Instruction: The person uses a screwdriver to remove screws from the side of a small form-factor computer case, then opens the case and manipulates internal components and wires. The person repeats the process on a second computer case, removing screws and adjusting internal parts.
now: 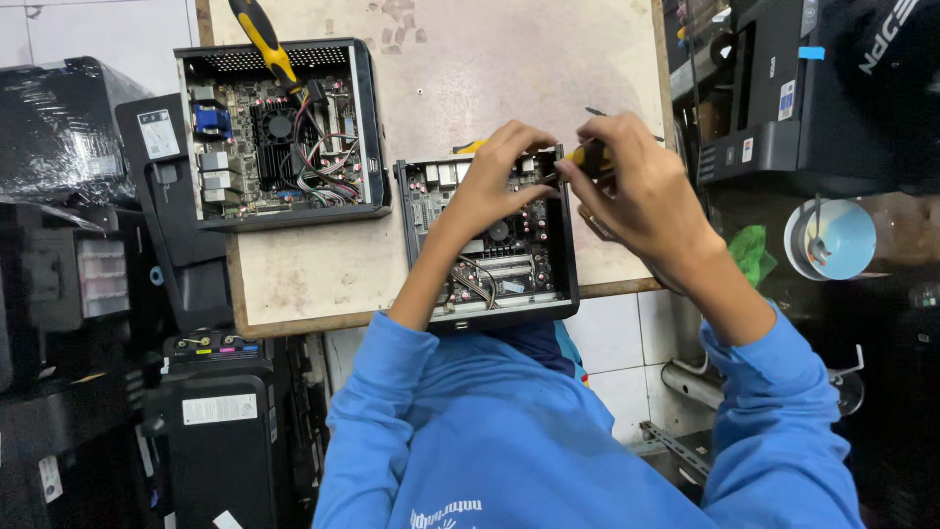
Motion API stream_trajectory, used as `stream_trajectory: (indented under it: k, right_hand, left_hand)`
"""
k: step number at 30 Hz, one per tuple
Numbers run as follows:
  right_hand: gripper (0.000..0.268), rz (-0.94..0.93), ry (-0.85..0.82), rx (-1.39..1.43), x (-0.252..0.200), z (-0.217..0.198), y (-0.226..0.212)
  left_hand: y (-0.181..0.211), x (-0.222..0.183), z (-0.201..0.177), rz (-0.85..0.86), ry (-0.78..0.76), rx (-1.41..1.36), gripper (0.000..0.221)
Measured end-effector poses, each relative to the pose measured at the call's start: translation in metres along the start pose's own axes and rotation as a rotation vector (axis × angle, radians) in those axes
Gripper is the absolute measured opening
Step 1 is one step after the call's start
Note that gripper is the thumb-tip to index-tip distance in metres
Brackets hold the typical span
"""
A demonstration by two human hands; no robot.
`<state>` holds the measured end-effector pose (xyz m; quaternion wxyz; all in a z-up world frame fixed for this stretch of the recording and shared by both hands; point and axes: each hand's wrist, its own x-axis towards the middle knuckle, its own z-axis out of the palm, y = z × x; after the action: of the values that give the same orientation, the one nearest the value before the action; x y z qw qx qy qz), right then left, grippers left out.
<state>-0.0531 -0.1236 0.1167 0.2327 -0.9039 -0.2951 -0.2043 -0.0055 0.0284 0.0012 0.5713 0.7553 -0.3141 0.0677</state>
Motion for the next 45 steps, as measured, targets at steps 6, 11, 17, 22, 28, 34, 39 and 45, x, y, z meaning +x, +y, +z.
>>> stream_trajectory:
  k: [6,11,17,22,28,34,39,45]
  right_hand:
    - [0.024,0.007,0.124,0.010,-0.008,-0.040,-0.011]
    - [0.027,0.007,0.207,0.084,-0.013,-0.053,-0.017]
    - [0.028,-0.004,0.231,0.125,-0.015,-0.048,-0.014]
    - [0.028,0.048,0.274,0.148,-0.018,-0.042,-0.012]
    - [0.028,0.142,0.476,0.225,-0.026,-0.022,-0.015]
    - [0.027,0.315,0.521,0.443,-0.062,0.042,-0.038]
    - [0.026,0.317,0.562,0.455,-0.081,0.066,-0.044]
    - [0.025,0.338,0.618,0.396,-0.087,0.071,-0.038]
  left_hand:
    - [-0.006,-0.005,-0.010,-0.024,-0.148,0.017,0.033]
    - [-0.010,-0.009,-0.007,-0.105,-0.211,-0.084,0.036]
    - [0.013,-0.007,-0.015,-0.273,-0.228,-0.420,0.022]
    - [0.012,-0.010,-0.021,-0.367,-0.152,-0.524,0.014]
    - [-0.017,0.002,-0.039,-0.413,0.074,-0.042,0.009]
    - [-0.114,0.030,-0.072,-0.214,0.269,0.277,0.013]
    - [-0.135,0.045,-0.069,-0.316,0.050,0.645,0.007]
    - [-0.150,0.043,-0.065,-0.411,-0.099,0.765,0.010]
